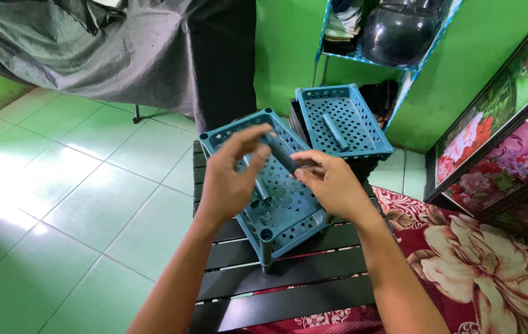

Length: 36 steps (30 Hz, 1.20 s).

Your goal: The person assembles a blue plastic basket by inserting cylindrical legs into the basket's corner sockets. They then remove the legs and place them inside the basket, repeating the process with another basket.

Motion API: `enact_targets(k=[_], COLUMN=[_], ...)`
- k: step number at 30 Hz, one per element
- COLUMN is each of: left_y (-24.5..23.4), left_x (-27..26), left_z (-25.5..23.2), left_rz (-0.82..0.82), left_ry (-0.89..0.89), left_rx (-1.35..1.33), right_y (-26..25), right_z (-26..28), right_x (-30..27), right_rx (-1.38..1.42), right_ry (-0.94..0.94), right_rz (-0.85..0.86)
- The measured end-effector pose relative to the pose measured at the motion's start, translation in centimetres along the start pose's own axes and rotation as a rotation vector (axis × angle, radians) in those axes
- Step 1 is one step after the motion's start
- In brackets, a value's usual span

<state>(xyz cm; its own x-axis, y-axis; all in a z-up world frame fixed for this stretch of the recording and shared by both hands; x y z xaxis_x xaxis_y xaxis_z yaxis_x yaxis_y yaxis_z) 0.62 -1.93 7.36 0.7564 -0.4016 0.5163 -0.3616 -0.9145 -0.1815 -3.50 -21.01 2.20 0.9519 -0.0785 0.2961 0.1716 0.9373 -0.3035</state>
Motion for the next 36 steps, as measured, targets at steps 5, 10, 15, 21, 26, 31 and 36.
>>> enact_targets(k=[5, 10, 15, 21, 26, 31, 36], left_y=[-1.9, -1.8, -1.6, -1.4, -0.7, 0.7, 3.9], left_x=[2.1, 2.1, 2.3, 2.5, 2.6, 4.1, 6.2], left_z=[4.3, 7.0, 7.4, 6.0, 5.4, 4.0, 3.3], left_rz=[-0.192, -0.176, -0.158, -0.123, -0.091, -0.124, 0.042], left_ry=[-0.178, -0.236, -0.214, -0.176, -0.172, -0.047, -0.137], left_rx=[-0.231, -0.318, -0.339, -0.387, -0.434, -0.141, -0.012], right_y=[-0.2, -0.6, -0.6, -0.1, 0.3, -0.8, -4.2], right_z=[-0.1, 0.0, -0.1, 1.0, 1.5, 1.1, -0.7], right_x=[-0.4, -0.6, -0.5, -0.6, -0.5, -1.3, -1.8], right_rx=[0.245, 0.432, 0.505, 0.339, 0.312, 0.202, 0.253], right_ry=[0.01, -0.059, -0.053, -0.036, 0.01, 0.006, 0.0], right_rz=[0.095, 0.21, 0.19, 0.164, 0.123, 0.102, -0.047])
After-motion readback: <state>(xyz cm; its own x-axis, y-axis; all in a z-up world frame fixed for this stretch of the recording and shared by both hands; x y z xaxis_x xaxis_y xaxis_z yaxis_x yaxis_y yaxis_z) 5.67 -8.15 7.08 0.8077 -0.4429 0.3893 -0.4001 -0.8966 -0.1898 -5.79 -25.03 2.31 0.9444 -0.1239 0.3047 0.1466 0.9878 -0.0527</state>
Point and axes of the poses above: each hand's wrist, its own x-axis towards the middle knuckle, its own y-axis out of the palm, z = x × y, the point moved 6 cm from there along x, towards the middle knuckle, and after that the axes turned 8 degrees about -y, right-handed, at the moved point
